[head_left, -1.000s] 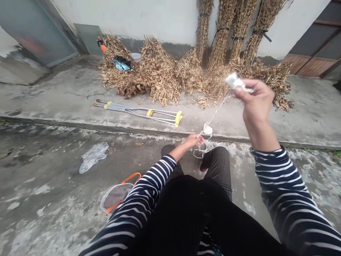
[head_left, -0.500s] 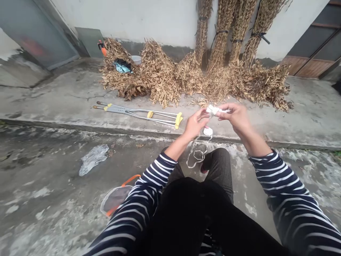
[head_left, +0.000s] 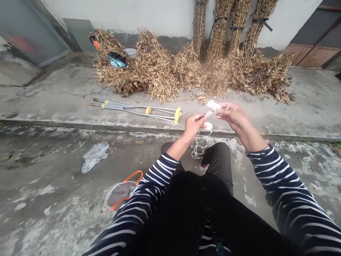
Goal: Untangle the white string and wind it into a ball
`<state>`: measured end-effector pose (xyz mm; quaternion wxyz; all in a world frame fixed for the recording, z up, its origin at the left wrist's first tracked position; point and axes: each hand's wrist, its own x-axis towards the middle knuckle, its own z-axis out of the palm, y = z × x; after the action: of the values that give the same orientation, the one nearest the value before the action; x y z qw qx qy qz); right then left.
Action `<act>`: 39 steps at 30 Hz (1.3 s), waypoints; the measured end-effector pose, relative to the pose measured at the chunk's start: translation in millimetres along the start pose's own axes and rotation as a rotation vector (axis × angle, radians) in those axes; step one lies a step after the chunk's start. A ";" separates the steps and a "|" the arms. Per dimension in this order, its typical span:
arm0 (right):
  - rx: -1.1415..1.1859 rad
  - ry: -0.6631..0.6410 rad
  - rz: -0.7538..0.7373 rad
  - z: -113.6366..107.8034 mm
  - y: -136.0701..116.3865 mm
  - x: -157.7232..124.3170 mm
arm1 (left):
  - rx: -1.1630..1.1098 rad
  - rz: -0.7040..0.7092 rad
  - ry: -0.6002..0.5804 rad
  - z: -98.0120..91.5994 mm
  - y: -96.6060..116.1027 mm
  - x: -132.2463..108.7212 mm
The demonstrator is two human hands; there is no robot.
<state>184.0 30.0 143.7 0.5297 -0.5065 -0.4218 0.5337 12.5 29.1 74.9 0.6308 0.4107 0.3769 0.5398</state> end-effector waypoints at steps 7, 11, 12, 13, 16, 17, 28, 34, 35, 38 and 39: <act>0.017 0.106 0.036 -2.8 15.8 9.8 | 0.045 -0.009 -0.078 -3.1 1.9 -3.7; -0.046 0.179 -0.114 -1.9 26.3 12.6 | 0.034 -0.131 -0.114 -2.7 -4.9 -15.4; -0.070 0.202 -0.159 -0.9 28.6 12.8 | 0.034 -0.145 -0.110 -2.9 -7.5 -17.5; -0.090 0.218 -0.193 0.2 30.5 13.0 | 0.036 -0.148 -0.103 -3.4 -9.8 -18.7; -0.093 0.226 -0.202 3.9 33.4 13.2 | 0.055 -0.087 -0.080 -7.1 -12.6 -16.2; -0.071 0.217 -0.174 4.8 33.2 13.4 | 0.070 -0.064 -0.086 -9.0 -12.2 -14.0; 0.139 0.163 0.096 3.4 30.0 13.5 | 0.034 -0.181 -0.400 -19.5 -10.5 -17.1; 0.271 0.138 0.120 11.6 16.6 3.1 | -0.056 -0.213 -0.350 -27.2 -10.9 -11.9; 0.280 0.122 0.112 12.1 14.9 1.9 | -0.078 -0.233 -0.358 -27.7 -9.7 -11.6; 0.263 0.051 0.102 11.7 13.4 -0.7 | -0.122 -0.292 -0.377 -27.7 -6.0 -13.3; 0.249 0.027 0.094 11.3 13.7 -1.4 | -0.135 -0.299 -0.380 -27.6 -5.3 -14.2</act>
<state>170.8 28.5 131.7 0.5686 -0.4631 -0.3212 0.5992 -12.7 17.7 60.0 0.7893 0.4014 0.2710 0.3775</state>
